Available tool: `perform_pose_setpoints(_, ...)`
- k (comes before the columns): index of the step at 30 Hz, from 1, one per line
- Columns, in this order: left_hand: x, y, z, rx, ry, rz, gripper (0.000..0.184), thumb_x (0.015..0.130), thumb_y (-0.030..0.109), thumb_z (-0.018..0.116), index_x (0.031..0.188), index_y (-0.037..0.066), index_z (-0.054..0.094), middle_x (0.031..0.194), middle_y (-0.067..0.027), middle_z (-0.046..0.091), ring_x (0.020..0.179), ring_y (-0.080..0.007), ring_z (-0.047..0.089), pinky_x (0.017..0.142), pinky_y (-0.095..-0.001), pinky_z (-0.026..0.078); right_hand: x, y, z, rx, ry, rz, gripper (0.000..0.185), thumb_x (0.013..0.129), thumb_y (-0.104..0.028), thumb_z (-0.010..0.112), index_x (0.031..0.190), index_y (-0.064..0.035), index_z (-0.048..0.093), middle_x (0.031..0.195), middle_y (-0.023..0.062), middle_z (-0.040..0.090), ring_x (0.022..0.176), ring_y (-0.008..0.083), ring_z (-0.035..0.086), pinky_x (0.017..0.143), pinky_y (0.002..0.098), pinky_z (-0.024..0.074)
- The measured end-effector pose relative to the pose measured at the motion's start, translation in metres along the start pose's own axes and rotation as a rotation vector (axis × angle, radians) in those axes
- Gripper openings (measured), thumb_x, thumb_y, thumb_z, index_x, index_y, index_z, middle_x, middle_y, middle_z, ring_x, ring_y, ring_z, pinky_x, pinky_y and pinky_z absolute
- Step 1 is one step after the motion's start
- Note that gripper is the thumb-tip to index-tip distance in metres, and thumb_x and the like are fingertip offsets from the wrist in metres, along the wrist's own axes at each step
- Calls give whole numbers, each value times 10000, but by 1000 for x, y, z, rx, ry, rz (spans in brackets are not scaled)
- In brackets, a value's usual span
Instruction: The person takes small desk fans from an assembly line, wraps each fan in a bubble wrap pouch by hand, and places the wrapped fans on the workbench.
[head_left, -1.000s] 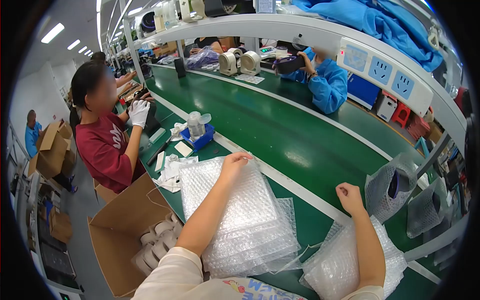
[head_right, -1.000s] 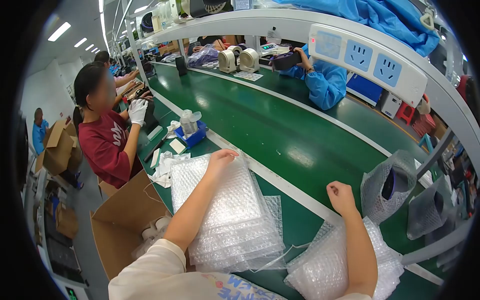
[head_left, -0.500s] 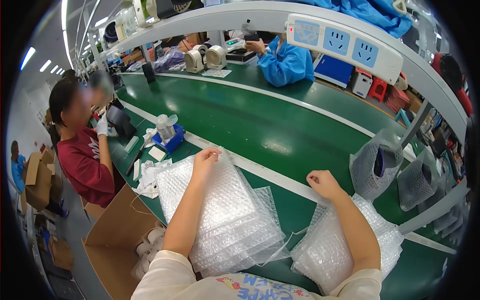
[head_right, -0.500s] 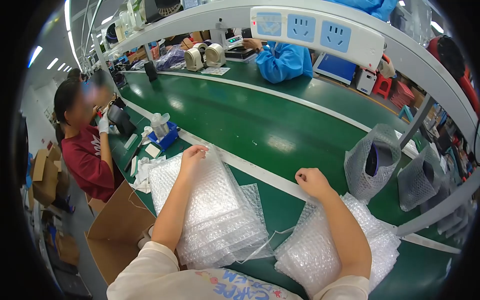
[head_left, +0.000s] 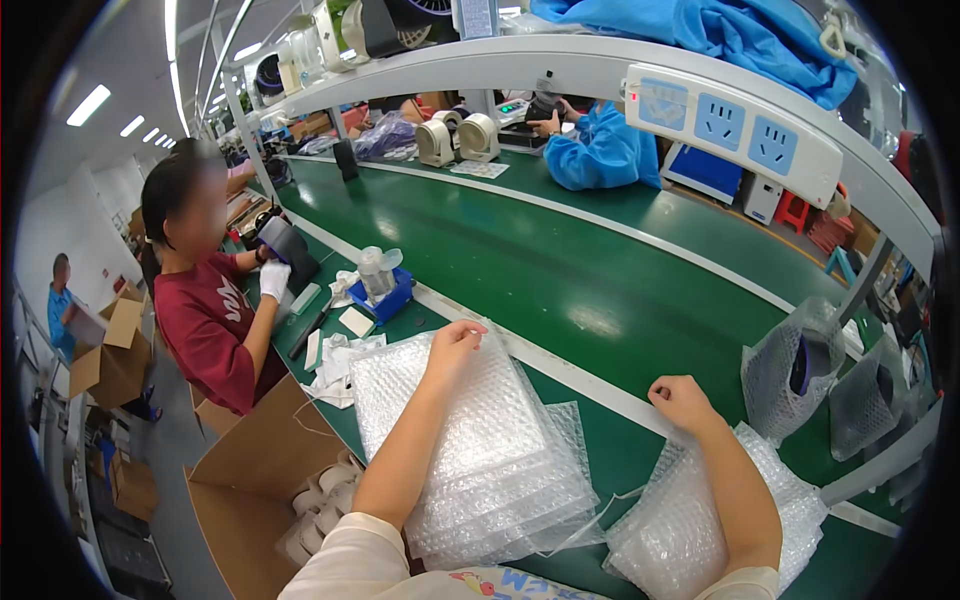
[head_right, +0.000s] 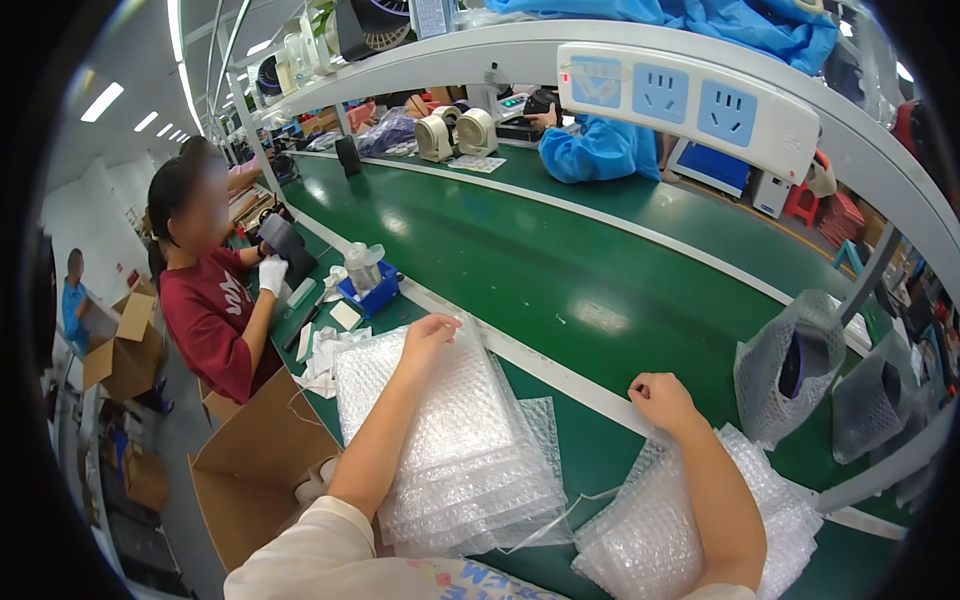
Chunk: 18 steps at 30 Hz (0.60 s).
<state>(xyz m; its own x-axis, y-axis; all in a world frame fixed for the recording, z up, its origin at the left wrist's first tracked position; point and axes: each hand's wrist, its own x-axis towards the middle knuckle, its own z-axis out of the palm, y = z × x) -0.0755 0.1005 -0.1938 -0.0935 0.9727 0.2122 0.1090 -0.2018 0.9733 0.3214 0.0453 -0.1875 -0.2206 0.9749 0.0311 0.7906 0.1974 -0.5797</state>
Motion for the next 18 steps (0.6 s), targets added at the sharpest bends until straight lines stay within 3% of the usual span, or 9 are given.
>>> perform_pose_setpoints(6,-7,15,4,35,-14,-68,125,789,53,547,869,25,640,652,14,517,651,-80,492,612,-219,383,-5,-10,-9,-38,-82,115,244,711,-256,689,824,-46,638,683,111,601,667,255,599,597,355,468)
perform_pose_setpoints(8,-7,12,1,26,-44,-68,136,782,96,564,881,36,635,702,-5,559,701,-103,514,661,-235,395,-5,-8,-7,-188,-38,26,319,711,-352,690,777,-47,627,683,111,602,671,273,598,602,372,469)
perform_pose_setpoints(12,-8,15,5,45,-5,-66,125,799,35,540,871,23,642,624,23,495,618,-69,477,584,-210,371,-6,-11,-6,-416,-74,-48,486,696,-533,659,689,-51,600,662,115,597,667,300,596,609,396,472)
perform_pose_setpoints(18,-6,9,2,42,-9,-47,124,797,37,541,869,22,641,620,22,494,619,-71,482,577,-212,365,-11,-21,-14,-407,-149,-86,515,692,-562,650,644,-53,580,621,122,582,632,305,588,593,401,465)
